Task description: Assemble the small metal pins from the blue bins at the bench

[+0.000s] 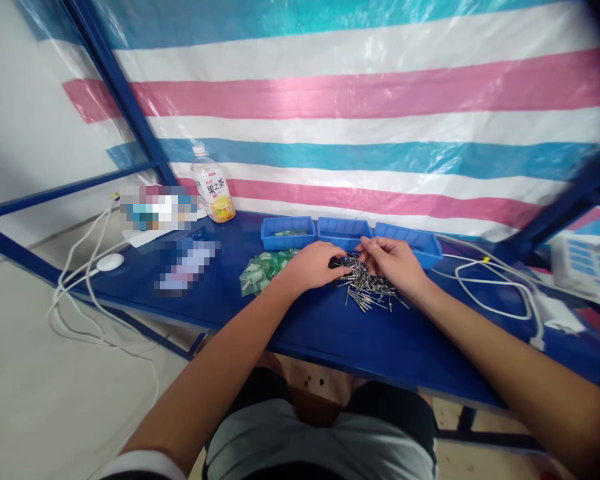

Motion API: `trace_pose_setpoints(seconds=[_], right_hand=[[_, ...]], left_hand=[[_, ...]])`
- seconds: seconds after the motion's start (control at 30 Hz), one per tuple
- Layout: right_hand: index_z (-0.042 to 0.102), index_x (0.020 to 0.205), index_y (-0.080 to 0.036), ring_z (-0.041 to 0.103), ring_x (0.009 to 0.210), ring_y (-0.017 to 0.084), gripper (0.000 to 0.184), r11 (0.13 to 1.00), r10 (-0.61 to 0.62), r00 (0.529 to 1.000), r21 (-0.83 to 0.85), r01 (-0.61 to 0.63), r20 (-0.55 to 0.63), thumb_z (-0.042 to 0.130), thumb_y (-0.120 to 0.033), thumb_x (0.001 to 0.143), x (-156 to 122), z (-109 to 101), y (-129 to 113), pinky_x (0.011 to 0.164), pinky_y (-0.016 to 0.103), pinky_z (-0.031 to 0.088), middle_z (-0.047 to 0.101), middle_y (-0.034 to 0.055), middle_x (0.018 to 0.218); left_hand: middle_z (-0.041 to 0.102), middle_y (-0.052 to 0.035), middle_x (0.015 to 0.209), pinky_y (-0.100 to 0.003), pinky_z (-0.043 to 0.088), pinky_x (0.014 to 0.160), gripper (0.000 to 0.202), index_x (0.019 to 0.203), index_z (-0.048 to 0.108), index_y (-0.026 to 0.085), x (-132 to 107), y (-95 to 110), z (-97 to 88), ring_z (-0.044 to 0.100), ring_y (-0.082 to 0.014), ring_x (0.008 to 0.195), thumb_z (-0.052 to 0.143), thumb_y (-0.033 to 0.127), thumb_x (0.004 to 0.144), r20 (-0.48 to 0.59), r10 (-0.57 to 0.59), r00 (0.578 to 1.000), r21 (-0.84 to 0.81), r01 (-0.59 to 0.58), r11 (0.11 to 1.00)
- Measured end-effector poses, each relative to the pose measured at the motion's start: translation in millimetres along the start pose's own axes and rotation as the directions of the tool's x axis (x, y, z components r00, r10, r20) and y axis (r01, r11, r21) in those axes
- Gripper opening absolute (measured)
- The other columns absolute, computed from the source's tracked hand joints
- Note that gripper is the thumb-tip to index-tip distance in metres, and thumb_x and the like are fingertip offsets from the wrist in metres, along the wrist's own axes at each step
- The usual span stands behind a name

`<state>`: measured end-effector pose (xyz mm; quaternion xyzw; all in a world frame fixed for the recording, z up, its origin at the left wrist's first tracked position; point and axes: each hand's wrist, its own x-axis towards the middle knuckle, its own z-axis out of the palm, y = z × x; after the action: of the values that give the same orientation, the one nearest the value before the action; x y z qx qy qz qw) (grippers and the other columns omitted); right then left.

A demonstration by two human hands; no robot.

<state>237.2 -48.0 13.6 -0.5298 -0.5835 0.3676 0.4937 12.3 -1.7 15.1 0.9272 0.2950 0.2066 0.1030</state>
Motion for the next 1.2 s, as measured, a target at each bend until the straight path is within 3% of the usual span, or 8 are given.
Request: trace_pose_setpoints(seconds=[0.2,0.47,0.63,0.73,0.83,0.97,1.1,1.2], right_hand=[[0.077,0.090,-0.019,0.057,0.052,0.012,0.052,1.000,-0.007,0.999,0.013,0.006,0.031,0.071,-0.071,0.092,0,-1,2,0.047,0.027,0.040,0.073,0.0045,0.077],[0.076,0.087,-0.020,0.058,0.053,0.012,0.051,1.000,-0.001,1.000,0.028,0.001,0.019,0.072,-0.070,0.091,-1,-1,2,0.049,0.027,0.043,0.072,0.0034,0.074],[0.076,0.089,-0.020,0.060,0.055,0.014,0.054,1.000,-0.014,1.000,0.016,0.013,0.023,0.072,-0.074,0.089,-2,0,1,0.048,0.027,0.045,0.073,0.0052,0.075],[0.076,0.089,-0.021,0.060,0.056,0.015,0.054,1.000,-0.027,0.999,0.004,0.027,0.023,0.070,-0.074,0.090,-2,0,2,0.050,0.028,0.046,0.074,0.0055,0.075],[0.076,0.093,-0.021,0.065,0.065,0.018,0.048,0.990,-0.116,0.993,-0.088,0.114,-0.013,0.070,-0.069,0.093,-3,0,3,0.059,0.032,0.052,0.075,0.0057,0.078],[0.078,0.100,-0.022,0.074,0.090,0.025,0.037,0.942,-0.256,0.966,-0.231,0.242,-0.031,0.079,-0.058,0.089,-3,1,6,0.079,0.039,0.058,0.081,0.0087,0.100],[0.075,0.105,-0.021,0.076,0.098,0.027,0.036,0.959,-0.242,0.970,-0.152,0.240,0.008,0.083,-0.052,0.087,-3,3,9,0.084,0.042,0.059,0.082,0.0106,0.106],[0.071,0.111,-0.022,0.077,0.092,0.026,0.041,0.976,-0.207,0.978,-0.067,0.208,0.031,0.084,-0.052,0.086,-4,5,7,0.081,0.041,0.060,0.083,0.0100,0.102]], left_hand=[[0.080,-0.0082,0.117,-0.042,0.054,0.104,0.025,0.119,0.079,0.021,1,-1,-0.4,0.073,-0.0254,0.111,0.061,0.025,0.103,-0.010,-0.001,1.000,-0.006,0.001,1.000],[0.084,-0.0044,0.111,-0.040,0.058,0.100,0.021,0.111,0.083,0.023,5,-4,-1.2,0.078,-0.0241,0.106,0.069,0.018,0.095,-0.047,-0.035,0.998,-0.089,0.030,0.996],[0.084,-0.0047,0.107,-0.038,0.062,0.096,0.024,0.110,0.082,0.022,6,-8,0.4,0.080,-0.0223,0.100,0.072,0.013,0.090,-0.132,-0.132,0.982,-0.222,0.100,0.970],[0.084,-0.0065,0.110,-0.038,0.064,0.098,0.029,0.114,0.080,0.020,6,-5,-2.1,0.080,-0.0206,0.101,0.070,0.008,0.090,-0.187,-0.144,0.972,-0.302,0.083,0.950],[0.084,-0.0064,0.113,-0.039,0.064,0.101,0.032,0.118,0.078,0.020,5,1,-6.9,0.080,-0.0199,0.105,0.067,0.006,0.092,-0.228,-0.144,0.963,-0.372,0.051,0.927],[0.083,-0.0053,0.116,-0.041,0.064,0.103,0.030,0.117,0.078,0.022,5,9,-11.5,0.080,-0.0205,0.108,0.066,0.008,0.094,-0.243,-0.143,0.959,-0.455,0.018,0.890],[0.083,-0.0061,0.115,-0.040,0.064,0.104,0.026,0.118,0.077,0.021,5,12,-10.5,0.080,-0.0199,0.108,0.068,0.011,0.095,-0.248,-0.133,0.960,-0.532,-0.020,0.846],[0.083,-0.0065,0.116,-0.041,0.064,0.104,0.026,0.118,0.077,0.021,6,12,-8.5,0.080,-0.0200,0.108,0.068,0.012,0.095,-0.237,-0.136,0.962,-0.539,-0.014,0.842]])
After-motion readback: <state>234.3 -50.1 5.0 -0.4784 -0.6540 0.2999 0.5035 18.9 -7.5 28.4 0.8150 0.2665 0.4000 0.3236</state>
